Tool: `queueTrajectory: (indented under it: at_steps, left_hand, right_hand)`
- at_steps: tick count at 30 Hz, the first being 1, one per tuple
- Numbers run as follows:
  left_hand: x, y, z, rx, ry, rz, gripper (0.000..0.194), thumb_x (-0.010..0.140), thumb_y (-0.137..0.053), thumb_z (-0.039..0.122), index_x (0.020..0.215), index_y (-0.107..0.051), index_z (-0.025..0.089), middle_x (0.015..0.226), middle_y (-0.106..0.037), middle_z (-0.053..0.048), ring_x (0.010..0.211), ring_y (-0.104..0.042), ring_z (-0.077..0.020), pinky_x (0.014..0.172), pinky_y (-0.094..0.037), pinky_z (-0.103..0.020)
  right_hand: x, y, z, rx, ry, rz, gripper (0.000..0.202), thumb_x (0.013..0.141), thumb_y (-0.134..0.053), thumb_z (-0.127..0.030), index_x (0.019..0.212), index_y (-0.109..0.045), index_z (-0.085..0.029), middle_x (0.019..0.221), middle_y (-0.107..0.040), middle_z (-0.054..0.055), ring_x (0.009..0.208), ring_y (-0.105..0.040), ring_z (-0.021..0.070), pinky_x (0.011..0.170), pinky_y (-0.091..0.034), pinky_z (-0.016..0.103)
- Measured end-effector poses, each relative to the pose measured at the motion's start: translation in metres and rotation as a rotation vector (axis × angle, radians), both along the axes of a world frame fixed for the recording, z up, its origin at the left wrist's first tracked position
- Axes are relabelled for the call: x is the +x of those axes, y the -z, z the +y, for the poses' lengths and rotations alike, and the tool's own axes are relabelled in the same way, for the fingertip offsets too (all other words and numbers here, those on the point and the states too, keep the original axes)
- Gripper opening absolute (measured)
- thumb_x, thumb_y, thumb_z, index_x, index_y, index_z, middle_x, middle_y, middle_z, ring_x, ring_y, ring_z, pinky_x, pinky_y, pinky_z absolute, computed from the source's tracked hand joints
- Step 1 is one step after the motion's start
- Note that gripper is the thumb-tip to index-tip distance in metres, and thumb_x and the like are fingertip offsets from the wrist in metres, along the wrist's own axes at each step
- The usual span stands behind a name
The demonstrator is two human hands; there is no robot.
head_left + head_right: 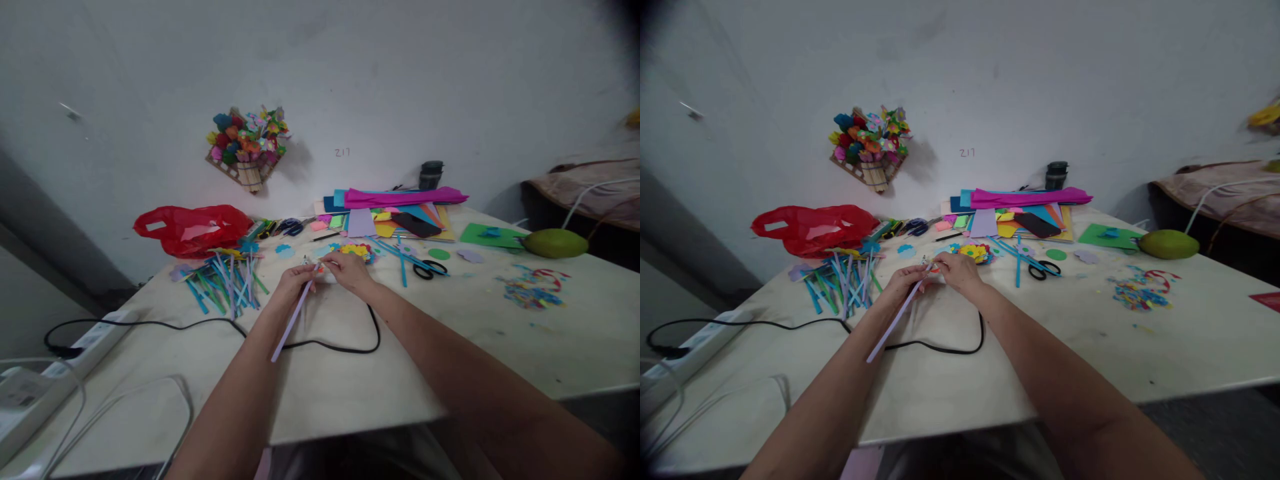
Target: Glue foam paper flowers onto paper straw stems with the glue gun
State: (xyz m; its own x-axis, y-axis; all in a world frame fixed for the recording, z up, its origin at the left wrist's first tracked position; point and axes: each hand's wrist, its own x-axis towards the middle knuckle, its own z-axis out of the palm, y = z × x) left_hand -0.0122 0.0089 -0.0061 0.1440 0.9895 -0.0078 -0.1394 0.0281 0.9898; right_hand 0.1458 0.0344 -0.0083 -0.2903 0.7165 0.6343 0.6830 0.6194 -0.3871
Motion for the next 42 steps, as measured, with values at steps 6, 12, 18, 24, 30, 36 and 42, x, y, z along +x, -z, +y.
queueTrajectory:
  at_steps: [6, 12, 18, 24, 30, 36, 42]
  left_hand:
    - [-0.001, 0.002, 0.001, 0.021, -0.011, -0.004, 0.033, 0.057, -0.066, 0.023, 0.087, -0.062, 0.010, 0.040, -0.054, 0.001, 0.032, -0.042, -0.0069, 0.035, -0.024, -0.018]
    - [-0.002, 0.003, 0.002, 0.044, 0.005, -0.091, 0.032, 0.055, -0.068, 0.022, 0.084, -0.061, 0.011, 0.050, -0.058, 0.001, 0.037, -0.047, -0.0068, 0.037, -0.028, -0.018]
    - [-0.001, 0.000, 0.001, 0.003, 0.000, -0.144, 0.036, 0.053, -0.069, 0.022, 0.086, -0.060, 0.010, 0.048, -0.057, 0.001, 0.035, -0.045, -0.0065, 0.035, -0.026, -0.018]
    - [-0.001, -0.003, -0.001, -0.014, -0.002, -0.161, 0.035, 0.052, -0.070, 0.022, 0.083, -0.058, 0.012, 0.045, -0.055, 0.002, 0.035, -0.045, -0.0067, 0.034, -0.025, -0.017]
    - [0.000, -0.002, -0.001, 0.005, 0.001, -0.165, 0.034, 0.050, -0.071, 0.022, 0.080, -0.059, 0.012, 0.052, -0.058, 0.000, 0.037, -0.046, -0.0066, 0.035, -0.026, -0.018]
    - [-0.002, 0.000, 0.001, 0.016, 0.043, -0.122, 0.036, 0.055, -0.069, 0.024, 0.087, -0.062, 0.011, 0.048, -0.056, 0.001, 0.037, -0.045, -0.0065, 0.035, -0.025, -0.018]
    - [-0.004, 0.003, 0.003, 0.022, 0.072, -0.082, 0.042, 0.060, -0.066, 0.028, 0.097, -0.061, 0.010, 0.043, -0.054, 0.001, 0.032, -0.040, -0.0059, 0.034, -0.022, -0.018]
  right_hand:
    - [-0.001, 0.004, 0.001, 0.041, -0.043, -0.027, 0.022, 0.078, -0.047, -0.020, 0.094, -0.062, -0.024, 0.093, -0.066, 0.002, 0.085, -0.060, 0.0175, 0.074, -0.044, 0.031]
    - [0.001, 0.002, -0.001, 0.122, -0.066, -0.026, 0.033, 0.075, -0.051, -0.020, 0.107, -0.056, -0.023, 0.112, -0.058, 0.003, 0.098, -0.053, 0.0186, 0.083, -0.040, 0.034]
    - [0.007, -0.006, -0.002, 0.264, -0.058, -0.068, 0.033, 0.072, -0.055, -0.023, 0.105, -0.059, -0.019, 0.115, -0.055, 0.004, 0.099, -0.046, 0.0228, 0.084, -0.037, 0.037]
    - [0.008, -0.007, -0.001, 0.286, -0.074, -0.107, 0.032, 0.074, -0.052, -0.022, 0.106, -0.059, -0.022, 0.118, -0.053, 0.003, 0.100, -0.043, 0.0234, 0.086, -0.032, 0.041]
    - [0.007, -0.006, -0.001, 0.277, -0.097, -0.097, 0.027, 0.080, -0.046, -0.023, 0.101, -0.062, -0.023, 0.112, -0.058, 0.003, 0.100, -0.043, 0.0221, 0.085, -0.032, 0.040]
    - [0.004, -0.001, 0.007, 0.245, -0.134, -0.021, 0.026, 0.081, -0.045, -0.020, 0.100, -0.063, -0.022, 0.105, -0.062, 0.003, 0.096, -0.047, 0.0194, 0.083, -0.036, 0.037]
    - [0.003, 0.001, 0.012, 0.151, -0.165, 0.049, 0.022, 0.080, -0.047, -0.019, 0.091, -0.065, -0.021, 0.096, -0.065, 0.003, 0.089, -0.052, 0.0166, 0.080, -0.040, 0.033]
